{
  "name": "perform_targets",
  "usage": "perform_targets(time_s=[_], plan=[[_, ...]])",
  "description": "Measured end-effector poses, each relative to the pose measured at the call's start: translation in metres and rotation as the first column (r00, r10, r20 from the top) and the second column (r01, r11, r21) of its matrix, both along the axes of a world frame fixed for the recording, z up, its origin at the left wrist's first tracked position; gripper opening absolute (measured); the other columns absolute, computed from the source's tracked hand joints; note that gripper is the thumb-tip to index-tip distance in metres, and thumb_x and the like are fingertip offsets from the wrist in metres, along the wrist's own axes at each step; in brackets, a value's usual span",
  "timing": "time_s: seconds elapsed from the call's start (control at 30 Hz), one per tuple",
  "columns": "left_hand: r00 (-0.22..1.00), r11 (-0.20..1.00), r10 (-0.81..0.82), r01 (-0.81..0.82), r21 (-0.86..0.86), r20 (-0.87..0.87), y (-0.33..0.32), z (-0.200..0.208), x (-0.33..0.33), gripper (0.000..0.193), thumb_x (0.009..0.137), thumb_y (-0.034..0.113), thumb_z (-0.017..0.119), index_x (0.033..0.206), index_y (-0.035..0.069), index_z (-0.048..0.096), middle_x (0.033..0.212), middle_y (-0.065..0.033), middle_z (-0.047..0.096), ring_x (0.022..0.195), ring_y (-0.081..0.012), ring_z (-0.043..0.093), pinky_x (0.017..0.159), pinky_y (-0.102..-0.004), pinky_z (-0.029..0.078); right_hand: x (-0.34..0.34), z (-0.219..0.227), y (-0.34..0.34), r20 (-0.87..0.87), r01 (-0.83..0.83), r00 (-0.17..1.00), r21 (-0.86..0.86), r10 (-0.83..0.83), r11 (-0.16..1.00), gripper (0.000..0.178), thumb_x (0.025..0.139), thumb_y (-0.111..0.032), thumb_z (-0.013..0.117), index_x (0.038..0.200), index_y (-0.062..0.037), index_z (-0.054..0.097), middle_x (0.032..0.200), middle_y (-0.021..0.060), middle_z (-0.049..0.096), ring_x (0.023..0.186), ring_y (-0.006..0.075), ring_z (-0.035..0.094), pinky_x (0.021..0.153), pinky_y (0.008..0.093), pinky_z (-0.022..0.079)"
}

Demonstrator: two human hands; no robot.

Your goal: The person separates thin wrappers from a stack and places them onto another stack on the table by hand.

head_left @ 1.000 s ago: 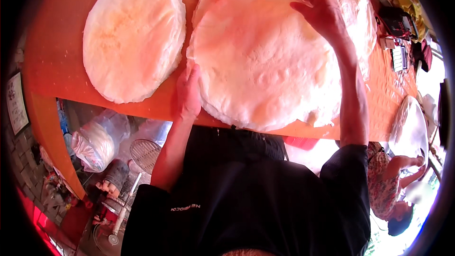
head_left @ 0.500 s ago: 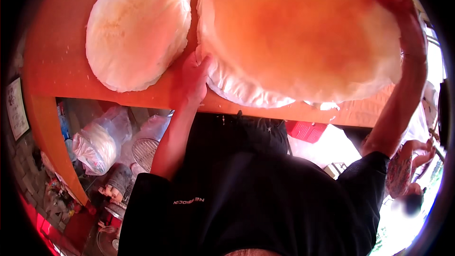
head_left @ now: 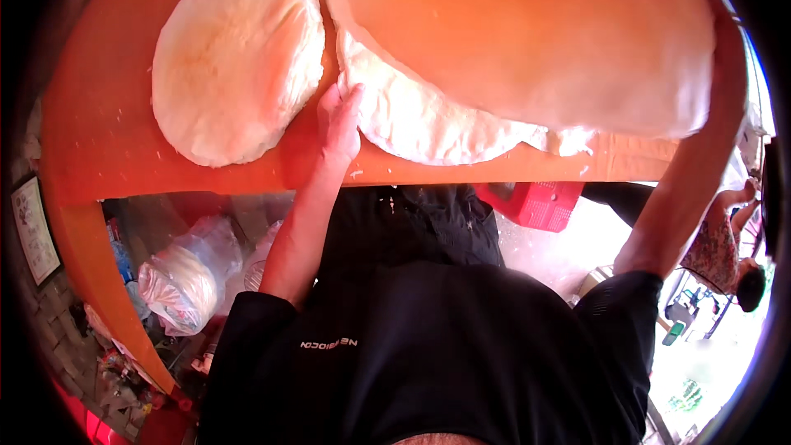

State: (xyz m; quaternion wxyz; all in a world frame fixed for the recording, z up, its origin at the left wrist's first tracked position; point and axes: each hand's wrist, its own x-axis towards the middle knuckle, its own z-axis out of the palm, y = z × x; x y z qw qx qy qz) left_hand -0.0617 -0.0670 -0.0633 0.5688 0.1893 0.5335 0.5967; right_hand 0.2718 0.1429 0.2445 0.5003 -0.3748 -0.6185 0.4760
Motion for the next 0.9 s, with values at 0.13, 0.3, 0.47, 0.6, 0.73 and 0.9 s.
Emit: perform_targets(time_s=[0.13,0.3,0.47,0.6,0.73,0.9], plan=[[0.991,0.999,0.018,-0.014,-0.031,0.134,0.004,0.030,0.013,0.032,0.090,0.005,0.056,0.121,-0.002,0.056,0.120,-0.0085,0.061,0.108,-0.0168,0.059,0.096,-0.0299,0.046,0.055,-0.161,-0.056,0.232,0.372,0.927,-0.489,-0.294,0.789,0.039,0.089,-0.026,0.066,0.117,0.0016,0.062,0.107,0.0051,0.067,0.094,0.0149,0.063,0.084,0.0281,0.050],[0.967,0.999,-0.010,0.002,0.034,0.255,-0.002,0.009,0.003,0.035,0.092,0.003,0.054,0.127,-0.001,0.053,0.125,-0.0090,0.059,0.115,-0.0189,0.057,0.098,-0.0326,0.047,0.030,-0.255,-0.135,0.249,0.469,0.860,-0.730,-0.446,0.497,0.032,0.081,-0.016,0.075,0.105,0.0011,0.064,0.090,0.0072,0.066,0.074,0.0141,0.062,0.059,0.0262,0.050],[0.833,0.992,0.121,-0.125,-0.029,0.541,-0.002,0.028,0.005,0.031,0.097,0.021,0.053,0.121,0.001,0.056,0.120,-0.0081,0.061,0.112,-0.0176,0.057,0.097,-0.0342,0.047,0.027,-0.250,-0.149,0.324,0.500,0.861,-0.686,-0.393,0.529,0.024,0.083,-0.018,0.074,0.093,0.0008,0.065,0.073,0.0028,0.064,0.053,0.0092,0.056,0.044,0.0222,0.040],[0.851,1.000,-0.002,-0.014,0.027,0.525,-0.004,0.025,0.002,0.048,0.099,0.034,0.050,0.136,0.003,0.045,0.137,-0.0069,0.051,0.125,-0.0193,0.047,0.107,-0.0359,0.038,0.053,-0.261,-0.140,0.357,0.487,0.873,-0.620,-0.332,0.616,0.022,0.081,-0.022,0.076,0.087,-0.0024,0.067,0.071,0.0014,0.063,0.053,0.0086,0.054,0.043,0.0228,0.038],[0.945,0.998,-0.049,0.055,-0.012,0.322,-0.003,0.014,0.003,0.036,0.095,0.022,0.058,0.125,0.001,0.055,0.120,-0.0066,0.061,0.111,-0.0171,0.057,0.099,-0.0342,0.044,0.051,-0.244,-0.128,0.479,0.494,0.842,-0.503,-0.246,0.709,0.032,0.078,-0.025,0.079,0.094,-0.0002,0.065,0.075,0.0033,0.063,0.063,0.0135,0.060,0.054,0.0257,0.046],[0.863,0.994,0.030,-0.079,0.075,0.504,-0.003,0.041,0.020,0.025,0.091,0.010,0.060,0.115,0.003,0.060,0.113,-0.0056,0.062,0.103,-0.0147,0.058,0.091,-0.0313,0.048,-0.003,-0.218,-0.151,0.763,0.369,0.367,0.406,-0.532,0.836,0.068,0.073,-0.033,0.083,0.122,0.0036,0.052,0.104,0.0195,0.062,0.093,0.0280,0.063,0.080,0.0360,0.052]])
